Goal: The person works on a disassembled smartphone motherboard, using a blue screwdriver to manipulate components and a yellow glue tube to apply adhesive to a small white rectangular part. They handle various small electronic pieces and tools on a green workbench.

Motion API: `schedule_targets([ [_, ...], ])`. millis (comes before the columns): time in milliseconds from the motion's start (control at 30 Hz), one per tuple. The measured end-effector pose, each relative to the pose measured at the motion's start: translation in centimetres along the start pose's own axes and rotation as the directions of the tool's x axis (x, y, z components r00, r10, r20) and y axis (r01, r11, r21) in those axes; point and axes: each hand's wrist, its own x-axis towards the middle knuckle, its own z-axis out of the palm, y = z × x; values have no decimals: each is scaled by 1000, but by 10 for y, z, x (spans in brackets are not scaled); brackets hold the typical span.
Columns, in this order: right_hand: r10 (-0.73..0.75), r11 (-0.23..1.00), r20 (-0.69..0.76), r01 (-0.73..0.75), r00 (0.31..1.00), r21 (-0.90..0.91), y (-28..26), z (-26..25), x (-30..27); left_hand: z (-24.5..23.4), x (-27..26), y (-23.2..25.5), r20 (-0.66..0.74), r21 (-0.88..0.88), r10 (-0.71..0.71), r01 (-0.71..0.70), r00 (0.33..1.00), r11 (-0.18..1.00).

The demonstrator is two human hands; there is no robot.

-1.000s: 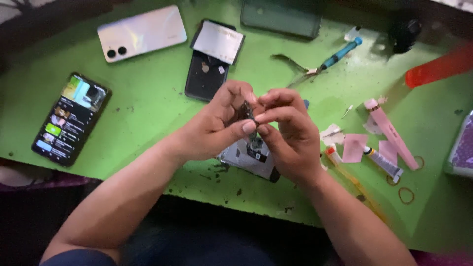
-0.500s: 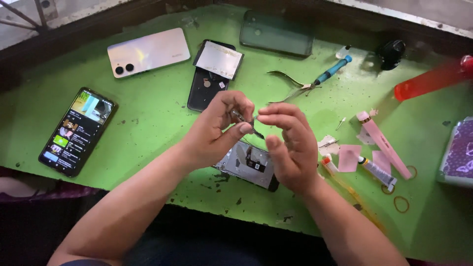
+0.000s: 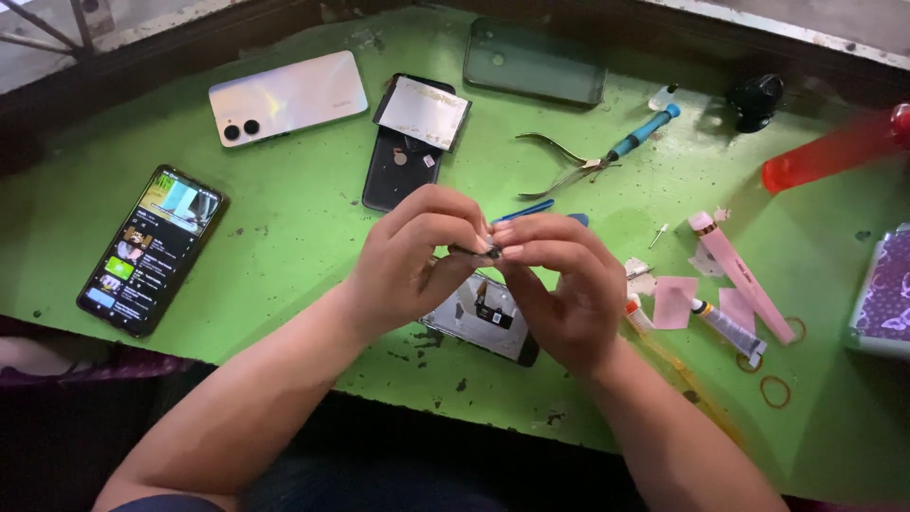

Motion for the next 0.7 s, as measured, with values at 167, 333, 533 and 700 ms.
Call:
schedule_targets([
  [167, -34, 999, 23, 35, 999, -41, -4, 1, 2, -5, -3, -2, 41, 10, -10, 10, 999, 1000],
  [333, -84, 996, 17, 85, 996, -36, -4, 2, 3, 1, -1, -2, 4, 12, 47, -47, 999, 999],
  [533, -70, 997, 29, 71, 997, -27, -5, 2, 2, 0, -2, -1, 16, 26, 36, -36, 999, 999],
  [700, -64, 998, 14, 63, 998, 29, -1, 1, 1, 1, 0, -3, -2, 37, 71, -71, 997, 997],
])
